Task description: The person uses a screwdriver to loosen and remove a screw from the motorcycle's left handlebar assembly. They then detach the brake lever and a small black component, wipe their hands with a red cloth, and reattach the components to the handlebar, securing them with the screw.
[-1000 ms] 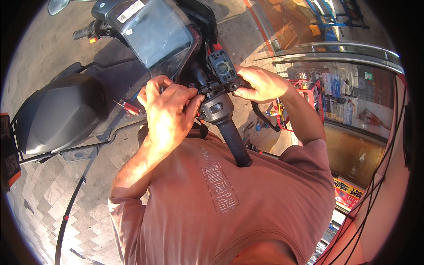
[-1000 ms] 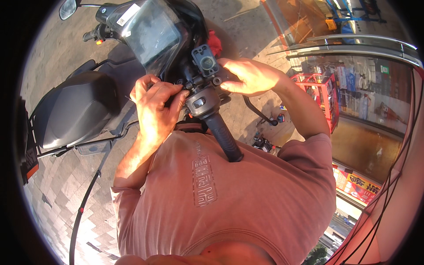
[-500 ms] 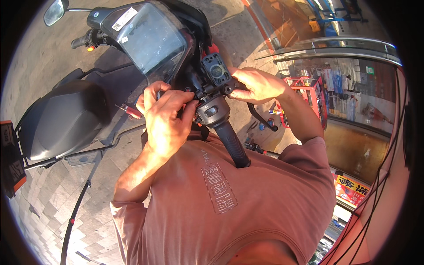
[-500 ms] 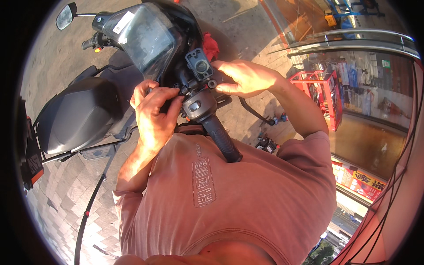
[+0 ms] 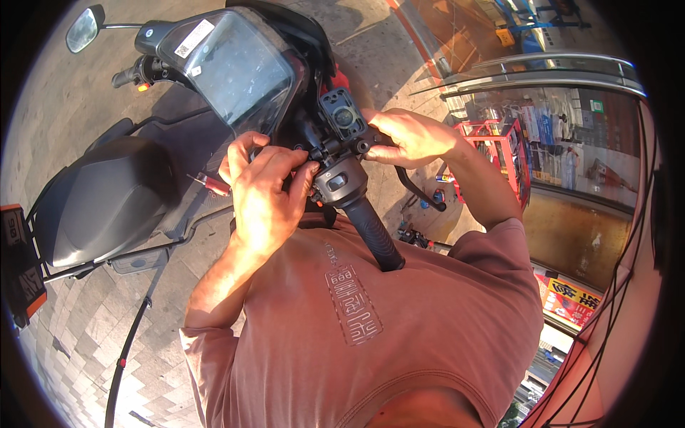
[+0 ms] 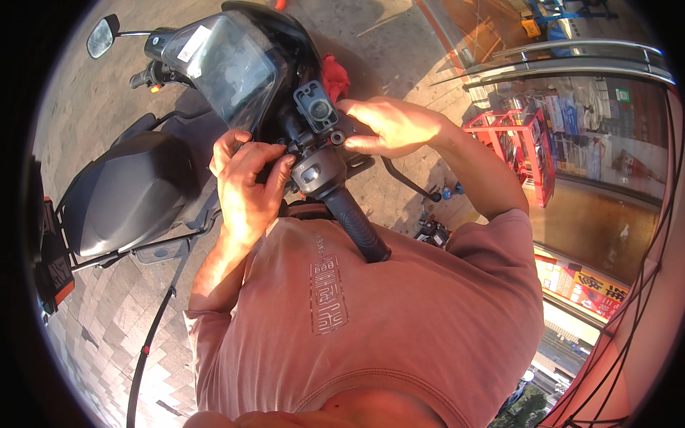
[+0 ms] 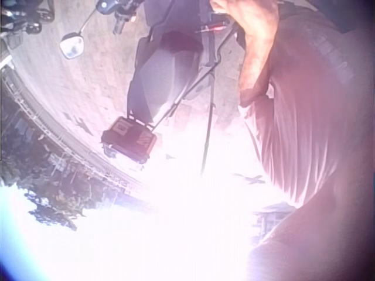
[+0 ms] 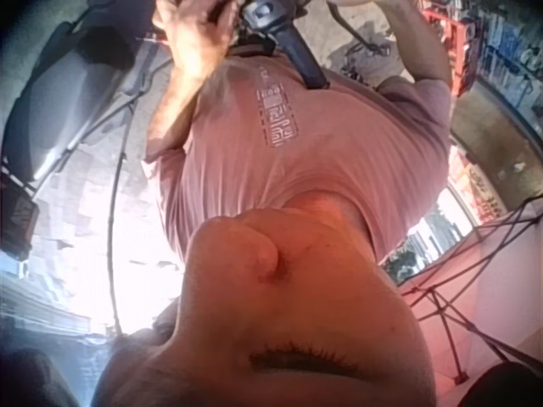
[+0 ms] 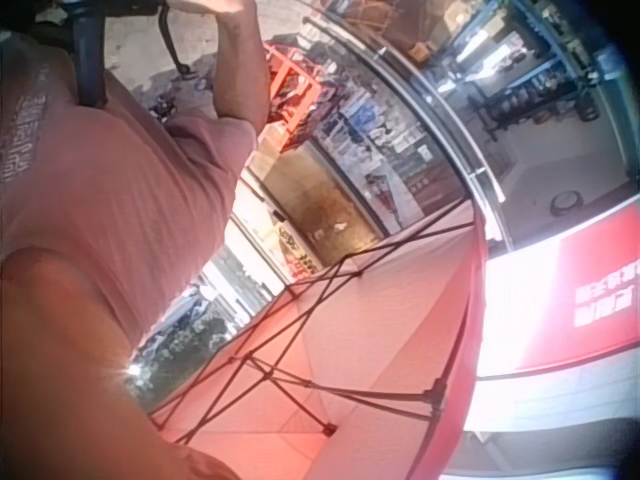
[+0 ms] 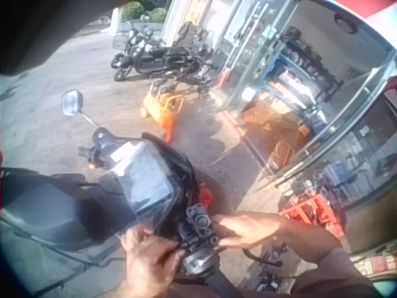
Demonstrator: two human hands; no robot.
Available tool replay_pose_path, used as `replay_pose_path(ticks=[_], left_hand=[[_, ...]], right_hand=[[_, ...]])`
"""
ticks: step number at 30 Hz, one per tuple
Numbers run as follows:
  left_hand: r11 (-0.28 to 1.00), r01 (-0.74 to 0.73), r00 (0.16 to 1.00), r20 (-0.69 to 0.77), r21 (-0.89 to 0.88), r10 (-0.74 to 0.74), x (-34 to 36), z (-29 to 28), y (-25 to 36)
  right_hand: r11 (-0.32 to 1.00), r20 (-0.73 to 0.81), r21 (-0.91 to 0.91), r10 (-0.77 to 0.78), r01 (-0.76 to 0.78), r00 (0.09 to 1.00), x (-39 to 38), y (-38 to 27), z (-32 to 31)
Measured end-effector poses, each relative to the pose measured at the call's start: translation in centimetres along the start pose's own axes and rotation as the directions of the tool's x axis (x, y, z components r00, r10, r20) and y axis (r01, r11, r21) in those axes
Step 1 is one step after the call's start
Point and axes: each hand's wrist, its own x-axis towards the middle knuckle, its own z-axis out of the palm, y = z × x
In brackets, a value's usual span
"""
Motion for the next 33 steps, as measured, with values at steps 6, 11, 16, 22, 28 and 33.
replay_pose_path(ticks=[6,11,16,22,28,33], left_hand=[[0.999,-0.003,1.000,-0.018,-0.035,0.002,-0.05,-0.06,0.12],[1.000,-0.007,1.000,-0.011,-0.027,0.006,0.09,-0.07,-0.09],[1.000,-0.029,1.000,0.010,0.008,0.029,0.27,-0.42,-0.30],[0.999,-0.010,1.000,0.014,0.034,0.010,0.30,-0.17,-0.20],[0.999,-0.002,1.000,0.010,-0.046,0.003,0.23,-0.20,-0.29],[0.999,-0.037,0.999,0.015,-0.032,0.038,0.42,-0.56,-0.45]], right_hand=[[0.999,-0.008,0.032,-0.026,0.026,1.000,0.07,0.06,0.01],[1.000,0.007,0.023,-0.015,0.015,1.000,0.08,0.16,-0.09],[0.999,0.001,0.037,-0.025,0.025,1.000,0.10,0.12,-0.13],[1.000,0.012,0.004,-0.006,0.006,1.000,0.11,0.09,-0.14],[1.000,0.015,-0.013,-0.018,0.018,1.000,0.04,0.18,-0.25],[0.999,0.003,-0.013,-0.043,0.043,0.999,0.08,0.23,-0.24]])
